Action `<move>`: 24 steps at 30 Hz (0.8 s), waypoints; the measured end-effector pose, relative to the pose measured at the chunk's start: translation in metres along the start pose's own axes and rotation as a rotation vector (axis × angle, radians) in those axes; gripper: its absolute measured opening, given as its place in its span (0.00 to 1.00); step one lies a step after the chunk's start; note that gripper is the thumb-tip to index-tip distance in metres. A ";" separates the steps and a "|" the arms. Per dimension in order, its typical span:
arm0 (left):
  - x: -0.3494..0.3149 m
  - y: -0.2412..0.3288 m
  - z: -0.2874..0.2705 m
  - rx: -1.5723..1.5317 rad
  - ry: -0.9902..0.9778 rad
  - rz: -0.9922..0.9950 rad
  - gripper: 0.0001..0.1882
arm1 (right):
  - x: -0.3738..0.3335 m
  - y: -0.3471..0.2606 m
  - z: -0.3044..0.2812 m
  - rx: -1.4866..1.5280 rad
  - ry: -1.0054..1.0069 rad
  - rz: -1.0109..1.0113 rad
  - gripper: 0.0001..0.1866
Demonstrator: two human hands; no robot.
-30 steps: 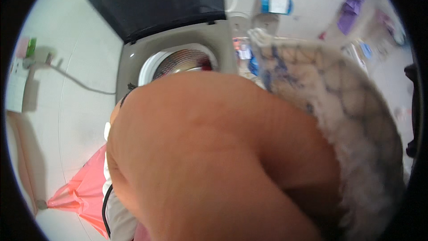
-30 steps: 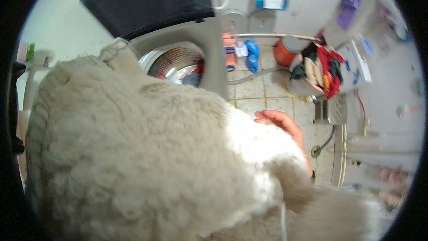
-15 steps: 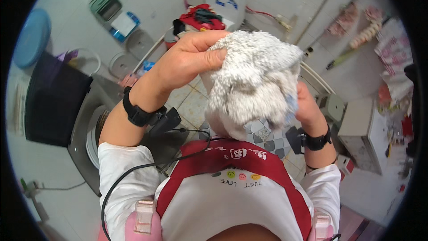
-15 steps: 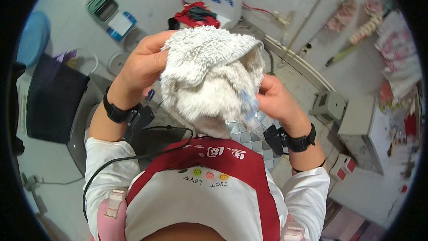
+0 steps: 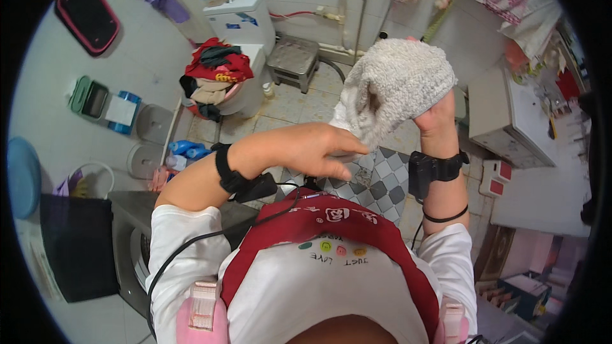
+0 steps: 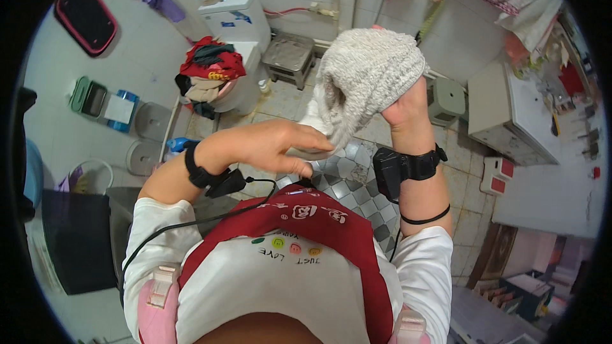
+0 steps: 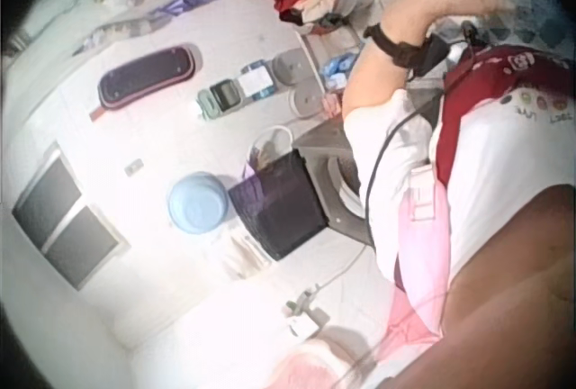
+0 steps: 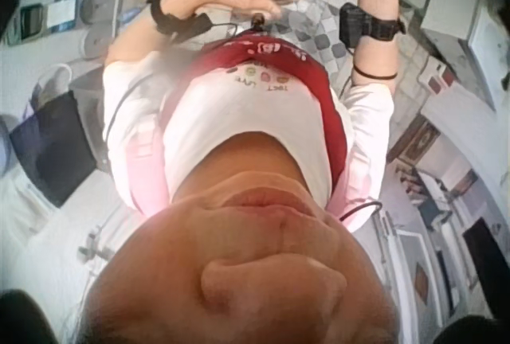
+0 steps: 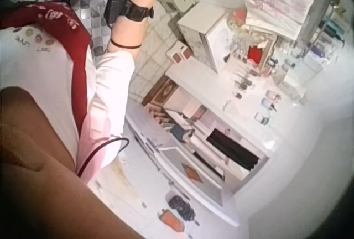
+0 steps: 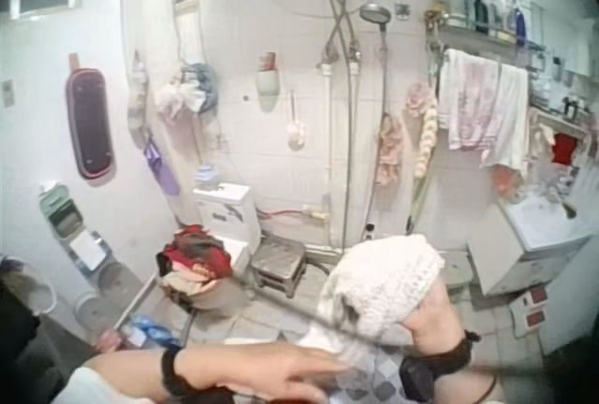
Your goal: The person removes several small garments from a top-loading washing machine, carries them to a drying rack, and hangs them on hangers. The person also briefly handles a pink baby bottle and places it on a counter.
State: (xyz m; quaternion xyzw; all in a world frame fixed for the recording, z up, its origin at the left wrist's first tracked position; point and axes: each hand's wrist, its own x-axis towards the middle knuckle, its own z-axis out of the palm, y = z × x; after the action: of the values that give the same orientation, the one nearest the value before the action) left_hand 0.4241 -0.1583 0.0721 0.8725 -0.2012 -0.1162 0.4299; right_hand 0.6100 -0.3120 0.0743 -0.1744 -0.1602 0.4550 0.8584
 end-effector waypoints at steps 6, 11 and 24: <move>0.047 -0.103 -0.025 -0.182 0.329 -0.343 0.30 | 0.034 -0.016 0.026 0.013 -0.057 -0.117 0.24; 0.107 -0.153 -0.039 -0.398 0.015 -0.071 0.34 | 0.062 -0.015 0.038 -0.072 -0.061 -0.176 0.26; 0.191 -0.123 -0.114 -1.622 0.102 0.212 0.26 | 0.062 -0.031 -0.060 -0.182 0.404 -0.085 0.38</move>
State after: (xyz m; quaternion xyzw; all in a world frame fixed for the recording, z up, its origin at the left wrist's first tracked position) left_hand 0.6686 -0.0968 0.0375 0.2711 -0.1163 -0.1442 0.9445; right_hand 0.6914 -0.2858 0.0420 -0.3316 -0.0328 0.3578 0.8723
